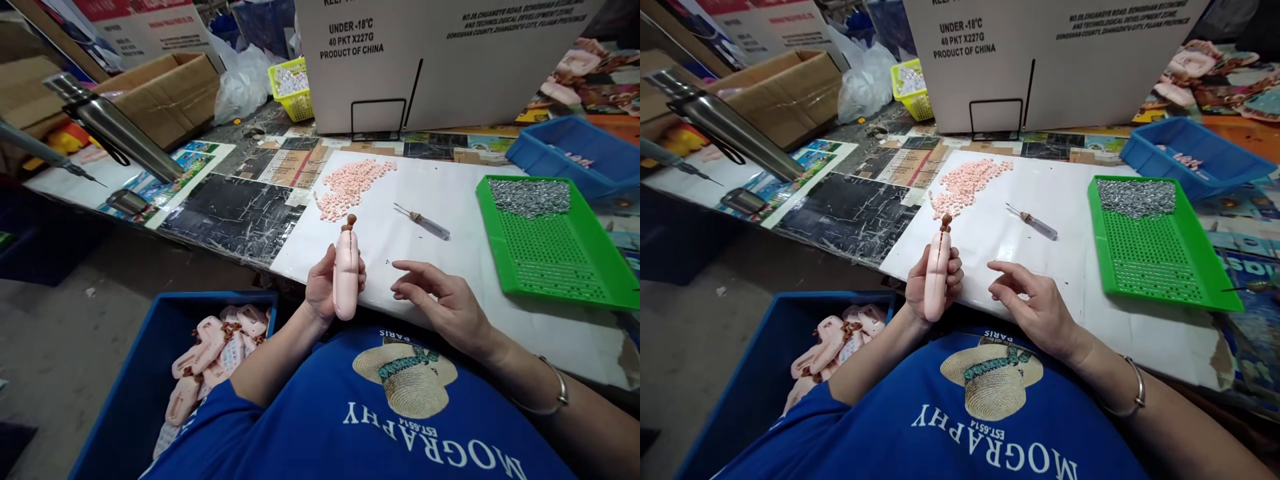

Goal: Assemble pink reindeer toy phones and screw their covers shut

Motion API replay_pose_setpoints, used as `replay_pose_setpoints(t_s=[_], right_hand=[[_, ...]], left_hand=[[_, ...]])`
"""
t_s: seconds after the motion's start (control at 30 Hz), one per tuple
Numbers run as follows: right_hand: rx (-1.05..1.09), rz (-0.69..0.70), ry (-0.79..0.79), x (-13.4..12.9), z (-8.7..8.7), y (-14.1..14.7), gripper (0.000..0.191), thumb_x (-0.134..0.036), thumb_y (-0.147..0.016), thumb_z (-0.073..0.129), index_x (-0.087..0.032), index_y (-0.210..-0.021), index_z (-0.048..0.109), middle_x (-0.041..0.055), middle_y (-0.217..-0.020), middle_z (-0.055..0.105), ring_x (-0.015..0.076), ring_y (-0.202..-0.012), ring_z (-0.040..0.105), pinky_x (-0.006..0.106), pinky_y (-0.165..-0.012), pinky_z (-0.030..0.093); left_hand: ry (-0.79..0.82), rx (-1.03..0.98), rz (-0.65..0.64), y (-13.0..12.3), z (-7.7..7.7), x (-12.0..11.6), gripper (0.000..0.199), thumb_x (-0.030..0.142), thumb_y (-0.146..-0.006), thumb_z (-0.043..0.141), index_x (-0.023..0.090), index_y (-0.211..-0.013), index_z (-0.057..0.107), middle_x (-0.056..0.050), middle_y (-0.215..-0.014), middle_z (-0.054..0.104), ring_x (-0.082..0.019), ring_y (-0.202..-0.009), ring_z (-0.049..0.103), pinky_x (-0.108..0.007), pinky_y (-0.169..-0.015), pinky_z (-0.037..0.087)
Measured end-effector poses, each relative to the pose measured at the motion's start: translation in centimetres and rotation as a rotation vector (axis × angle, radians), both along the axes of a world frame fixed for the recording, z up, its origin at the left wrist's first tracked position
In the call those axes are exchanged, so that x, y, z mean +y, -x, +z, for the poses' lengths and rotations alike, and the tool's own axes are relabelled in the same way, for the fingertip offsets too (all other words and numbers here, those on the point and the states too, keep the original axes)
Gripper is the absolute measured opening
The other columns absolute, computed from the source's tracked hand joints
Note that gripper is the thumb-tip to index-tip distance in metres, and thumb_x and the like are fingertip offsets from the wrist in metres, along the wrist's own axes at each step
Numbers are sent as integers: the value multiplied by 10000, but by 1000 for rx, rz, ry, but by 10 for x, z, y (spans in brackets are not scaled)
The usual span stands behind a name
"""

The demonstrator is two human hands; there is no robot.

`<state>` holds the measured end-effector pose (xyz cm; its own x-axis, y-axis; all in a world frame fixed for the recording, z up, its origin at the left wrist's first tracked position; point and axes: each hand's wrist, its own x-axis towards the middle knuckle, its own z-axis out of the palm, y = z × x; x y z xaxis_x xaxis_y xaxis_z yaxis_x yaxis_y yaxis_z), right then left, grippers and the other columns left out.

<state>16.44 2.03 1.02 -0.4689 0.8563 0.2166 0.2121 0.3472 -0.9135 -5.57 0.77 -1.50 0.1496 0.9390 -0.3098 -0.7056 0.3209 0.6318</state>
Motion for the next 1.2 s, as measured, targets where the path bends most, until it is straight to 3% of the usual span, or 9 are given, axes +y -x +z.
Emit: replay_pose_setpoints(t_s=[0.2,0.33,0.53,0.73,0.87,1.07,1.2], right_hand=[[35,-2,-192,9,13,11,294,-408,-1000,641,-193,-1194,695,77,-1071,752,176,-908,735,306,-788,609],[38,20,-408,12,21,21,307,-434,-979,670,-186,-1157,703,66,-982,708,181,-882,673,331,-781,574],[73,32,-560,11,21,26,210,-320,-991,658,-187,-1149,697,71,-1010,704,195,-934,641,351,-828,550],[149,44,-563,13,22,27,105,-166,-943,676,-149,-1038,718,51,-879,688,165,-826,617,310,-750,528],[125,14,-489,14,19,26,86,-205,-940,705,-154,-1003,734,44,-854,690,159,-804,629,298,-731,529],[134,36,-385,9,15,17,179,-204,-942,717,-213,-1120,725,24,-930,701,150,-859,654,273,-772,538],[122,66,-359,5,12,13,154,-253,-951,710,-218,-1101,707,26,-931,694,162,-864,659,280,-765,538]], left_hand=[[-193,206,86,-12,-5,-10,597,627,-711,824,204,-1092,644,-49,-948,741,-191,-845,720,-334,-825,595],[-385,452,99,-16,-17,-17,587,618,-704,840,250,-1110,626,-78,-1178,732,-239,-1046,713,-387,-898,602],[-592,523,118,-16,-19,-19,430,524,-784,819,270,-1075,632,-52,-1113,737,-242,-1095,718,-424,-980,593],[-640,478,166,-23,-21,-20,339,408,-813,823,298,-1109,699,-31,-1082,730,-213,-1035,720,-360,-943,598],[-625,517,159,-23,-20,-22,315,429,-859,776,306,-1144,721,-38,-1105,736,-186,-894,726,-321,-824,616],[-834,737,181,-19,-2,-27,306,345,-945,672,260,-1238,690,-84,-1205,728,-247,-1134,695,-398,-988,570],[-912,842,233,-21,10,-31,299,238,-949,642,245,-1248,643,-89,-1159,712,-225,-1070,706,-376,-940,578]])
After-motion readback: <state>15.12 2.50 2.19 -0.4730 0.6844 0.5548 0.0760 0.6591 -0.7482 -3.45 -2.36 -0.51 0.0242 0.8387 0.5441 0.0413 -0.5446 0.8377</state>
